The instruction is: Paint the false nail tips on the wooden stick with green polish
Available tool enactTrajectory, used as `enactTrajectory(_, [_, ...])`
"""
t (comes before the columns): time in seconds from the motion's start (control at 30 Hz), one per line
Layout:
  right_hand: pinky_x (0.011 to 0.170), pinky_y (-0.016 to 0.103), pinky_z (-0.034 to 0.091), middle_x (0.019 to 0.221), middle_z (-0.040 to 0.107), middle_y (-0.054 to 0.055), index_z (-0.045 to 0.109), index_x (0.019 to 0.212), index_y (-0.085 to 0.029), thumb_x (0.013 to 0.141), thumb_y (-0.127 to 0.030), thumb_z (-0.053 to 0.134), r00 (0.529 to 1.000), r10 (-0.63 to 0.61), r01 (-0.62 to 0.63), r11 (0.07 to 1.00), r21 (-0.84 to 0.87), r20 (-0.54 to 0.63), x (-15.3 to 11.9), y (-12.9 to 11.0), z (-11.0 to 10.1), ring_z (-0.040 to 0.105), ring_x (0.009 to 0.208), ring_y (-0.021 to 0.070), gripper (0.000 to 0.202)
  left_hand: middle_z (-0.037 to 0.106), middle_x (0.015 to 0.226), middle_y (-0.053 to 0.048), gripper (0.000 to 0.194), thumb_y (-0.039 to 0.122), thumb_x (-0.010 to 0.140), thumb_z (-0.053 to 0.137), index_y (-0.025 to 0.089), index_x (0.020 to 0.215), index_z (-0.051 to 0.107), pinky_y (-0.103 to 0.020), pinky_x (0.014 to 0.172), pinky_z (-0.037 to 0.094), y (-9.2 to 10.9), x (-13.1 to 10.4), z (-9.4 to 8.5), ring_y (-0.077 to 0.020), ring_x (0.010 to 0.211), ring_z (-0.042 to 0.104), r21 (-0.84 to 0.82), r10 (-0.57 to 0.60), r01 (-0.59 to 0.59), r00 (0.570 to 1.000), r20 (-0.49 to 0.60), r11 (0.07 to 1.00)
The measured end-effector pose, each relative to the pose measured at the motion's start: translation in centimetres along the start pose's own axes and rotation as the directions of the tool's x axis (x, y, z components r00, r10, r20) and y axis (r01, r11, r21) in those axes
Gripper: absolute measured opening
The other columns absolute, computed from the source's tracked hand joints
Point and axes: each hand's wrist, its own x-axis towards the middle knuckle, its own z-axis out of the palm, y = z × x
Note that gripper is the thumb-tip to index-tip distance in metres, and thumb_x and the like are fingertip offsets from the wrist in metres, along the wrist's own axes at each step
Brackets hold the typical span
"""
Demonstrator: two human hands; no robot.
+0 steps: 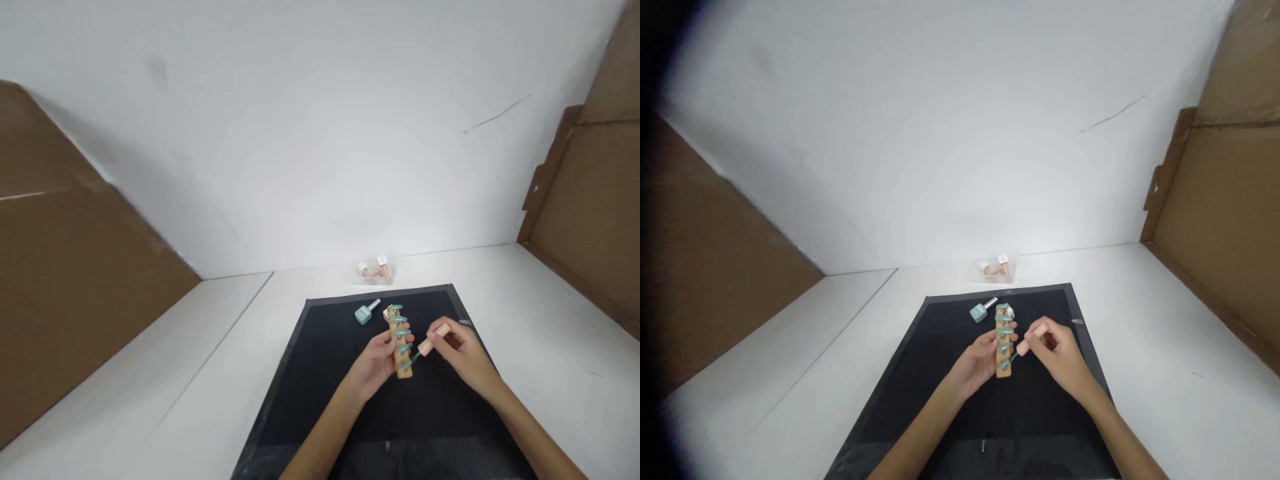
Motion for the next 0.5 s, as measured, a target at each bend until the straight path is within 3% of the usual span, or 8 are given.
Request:
enactTrajectory(0.27, [0.047, 0.024, 0.041, 0.062, 0.062, 0.002, 0.055, 0.06, -0.02, 0.08, -0.036, 0.053, 0.992, -0.033, 0.034, 0.999, 0.0, -0.118, 0.1, -0.11, 0.1, 0.054, 0.052, 0.0148, 0.026, 0.068, 0.08, -0.006, 0.038, 0.018, 0.057, 0.075, 0.012, 0.094, 0.065, -0.025, 0.065, 0.042, 0.19, -0.2, 0.24, -0.0111, 0.065, 0.058, 0.026, 0.001, -0.001, 1.0, 0.003, 1.0])
enactTrajectory(0.5, [0.038, 0.022, 0.034, 0.049, 0.043, -0.006, 0.055, 0.083, -0.02, 0.08, -0.043, 0.053, 0.95, 0.023, 0.024, 0.989, 0.147, -0.31, -0.06, 0.8, 0.23, 0.039, 0.039, 0.0101, 0.024, 0.065, 0.078, -0.005, 0.035, 0.022, 0.055, 0.076, 0.013, 0.087, 0.065, -0.026, 0.067, 0.04, 0.02, -0.57, 0.03, -0.0123, 0.067, 0.057, 0.176, 0.019, -0.028, 0.998, 0.054, 0.984])
